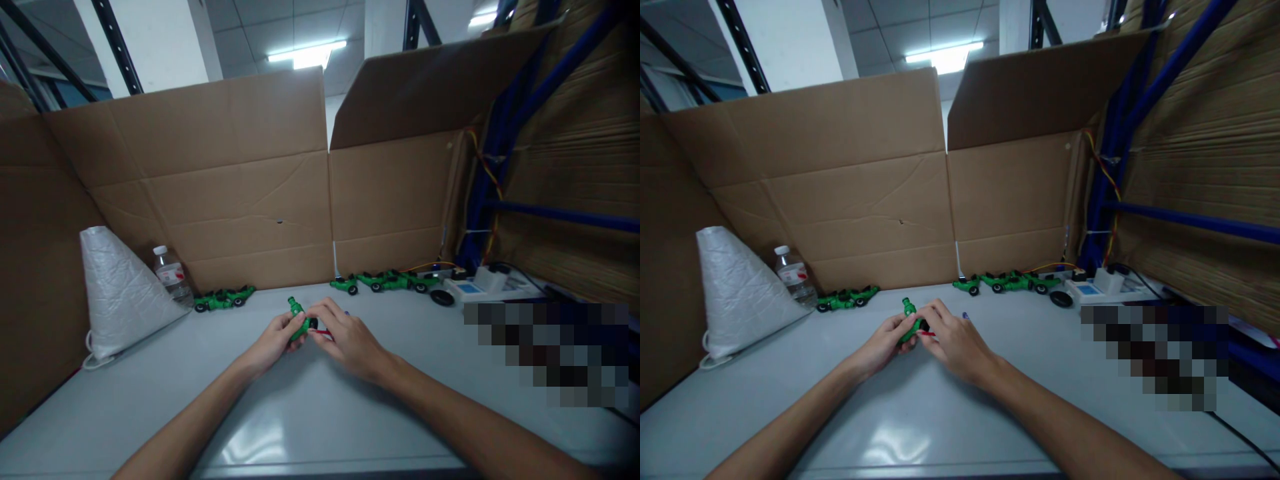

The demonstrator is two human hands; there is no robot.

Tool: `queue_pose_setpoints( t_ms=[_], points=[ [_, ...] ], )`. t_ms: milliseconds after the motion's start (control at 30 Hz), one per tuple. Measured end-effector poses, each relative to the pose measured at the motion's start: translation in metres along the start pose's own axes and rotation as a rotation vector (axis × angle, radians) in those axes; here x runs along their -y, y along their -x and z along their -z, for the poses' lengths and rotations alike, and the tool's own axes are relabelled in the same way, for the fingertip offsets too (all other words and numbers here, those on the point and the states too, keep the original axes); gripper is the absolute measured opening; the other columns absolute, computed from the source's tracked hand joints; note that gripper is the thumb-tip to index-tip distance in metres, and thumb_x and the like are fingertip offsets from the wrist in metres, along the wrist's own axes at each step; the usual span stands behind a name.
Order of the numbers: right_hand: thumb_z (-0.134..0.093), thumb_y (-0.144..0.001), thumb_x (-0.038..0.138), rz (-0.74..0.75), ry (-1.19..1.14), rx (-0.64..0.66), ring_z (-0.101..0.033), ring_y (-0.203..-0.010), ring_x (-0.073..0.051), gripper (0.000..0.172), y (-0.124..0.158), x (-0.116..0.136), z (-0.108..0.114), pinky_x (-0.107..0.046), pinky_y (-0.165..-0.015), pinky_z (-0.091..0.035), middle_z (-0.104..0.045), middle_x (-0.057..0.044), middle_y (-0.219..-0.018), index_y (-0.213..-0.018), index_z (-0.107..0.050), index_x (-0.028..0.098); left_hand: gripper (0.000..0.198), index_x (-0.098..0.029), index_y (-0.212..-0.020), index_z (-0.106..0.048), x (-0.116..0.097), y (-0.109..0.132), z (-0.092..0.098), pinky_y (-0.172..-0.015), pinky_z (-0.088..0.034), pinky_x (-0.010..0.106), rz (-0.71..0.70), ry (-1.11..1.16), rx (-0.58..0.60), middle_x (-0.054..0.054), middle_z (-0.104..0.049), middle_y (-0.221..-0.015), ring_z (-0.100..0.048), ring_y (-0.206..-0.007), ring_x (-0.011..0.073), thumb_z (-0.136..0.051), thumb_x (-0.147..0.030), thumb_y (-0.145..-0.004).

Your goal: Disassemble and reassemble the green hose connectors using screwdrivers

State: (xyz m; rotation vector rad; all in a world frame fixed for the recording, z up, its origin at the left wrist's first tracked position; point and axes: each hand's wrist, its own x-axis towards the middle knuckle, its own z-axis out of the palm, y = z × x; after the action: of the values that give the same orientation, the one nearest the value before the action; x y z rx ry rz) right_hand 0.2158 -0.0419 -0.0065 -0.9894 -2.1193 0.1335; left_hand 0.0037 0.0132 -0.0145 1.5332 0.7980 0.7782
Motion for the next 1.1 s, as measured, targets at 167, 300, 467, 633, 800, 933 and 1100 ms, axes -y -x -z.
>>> queue_pose_setpoints(
  t_ms=[167,300,467,633,800,933,1100],
  points=[
    [-0.058,-0.103,0.039,-0.12,0.01,-0.005,-0.069,-0.089,-0.02,0.025,-0.0001,-0.0059,-0.0021,-0.032,-0.08,-0.053,-0.068,-0.008,-0.112,-0.121,-0.056,0.021,0.053,-0.014,-0.092,-0.06,-0.0035,0.0015,0.0001,-0.053,-0.03,0.022,-0.023,0.0,-0.011,0.0,-0.055,-0.074,-0.043,-0.058,0.0088,-0.06,-0.067,-0.094],
    [-0.06,-0.102,0.034,-0.063,0.024,-0.034,-0.069,-0.094,-0.021,0.023,0.0006,-0.0027,-0.0014,-0.031,-0.08,-0.054,-0.066,-0.008,-0.115,-0.121,-0.056,0.021,0.054,-0.014,-0.1,-0.063,-0.003,0.0008,0.0009,-0.053,-0.029,0.022,-0.018,0.005,-0.016,-0.001,-0.055,-0.074,-0.042,-0.057,0.0086,-0.059,-0.067,-0.095],
    [-0.057,-0.104,0.035,-0.037,0.023,-0.069,-0.069,-0.098,-0.022,0.022,0.0005,-0.0016,-0.0029,-0.032,-0.08,-0.055,-0.064,-0.009,-0.119,-0.122,-0.055,0.022,0.054,-0.014,-0.1,-0.062,-0.0035,0.0005,0.0001,-0.053,-0.03,0.021,-0.021,-0.014,-0.025,-0.003,-0.052,-0.072,-0.041,-0.057,0.0087,-0.063,-0.068,-0.092],
    [-0.057,-0.104,0.036,-0.085,-0.029,-0.029,-0.07,-0.092,-0.021,0.018,0.0007,-0.0077,-0.0078,-0.031,-0.079,-0.053,-0.07,-0.006,-0.109,-0.116,-0.056,0.022,0.052,-0.015,-0.092,-0.06,-0.0048,0.0012,0.0005,-0.052,-0.03,0.022,-0.04,-0.035,-0.021,-0.002,-0.052,-0.071,-0.042,-0.057,0.0089,-0.062,-0.067,-0.093],
    [-0.062,-0.101,0.03,-0.076,-0.017,-0.045,-0.069,-0.087,-0.019,0.018,0.0013,-0.0043,-0.0061,-0.03,-0.076,-0.052,-0.07,-0.005,-0.109,-0.116,-0.057,0.022,0.052,-0.015,-0.099,-0.064,-0.0038,0.0008,0.0025,-0.054,-0.03,0.022,-0.024,-0.024,-0.026,-0.001,-0.055,-0.074,-0.043,-0.059,0.0093,-0.062,-0.067,-0.094],
    [-0.064,-0.098,0.023,-0.037,0.046,-0.067,-0.069,-0.088,-0.019,0.025,0.0008,-0.0007,-0.004,-0.03,-0.076,-0.054,-0.067,-0.006,-0.113,-0.122,-0.057,0.022,0.052,-0.015,-0.094,-0.062,-0.0044,0.0004,0.0038,-0.054,-0.03,0.023,-0.035,-0.041,-0.026,0.001,-0.059,-0.076,-0.044,-0.059,0.0097,-0.06,-0.066,-0.095],
    [-0.06,-0.099,0.021,-0.008,0.142,-0.043,-0.07,-0.086,-0.018,0.028,0.0009,0.0004,-0.0023,-0.028,-0.073,-0.056,-0.066,-0.007,-0.116,-0.126,-0.058,0.024,0.051,-0.015,-0.094,-0.062,-0.0069,0.0005,0.004,-0.056,-0.031,0.024,-0.048,-0.038,-0.029,0.0,-0.058,-0.075,-0.044,-0.058,0.0101,-0.061,-0.066,-0.094]
  ],
)
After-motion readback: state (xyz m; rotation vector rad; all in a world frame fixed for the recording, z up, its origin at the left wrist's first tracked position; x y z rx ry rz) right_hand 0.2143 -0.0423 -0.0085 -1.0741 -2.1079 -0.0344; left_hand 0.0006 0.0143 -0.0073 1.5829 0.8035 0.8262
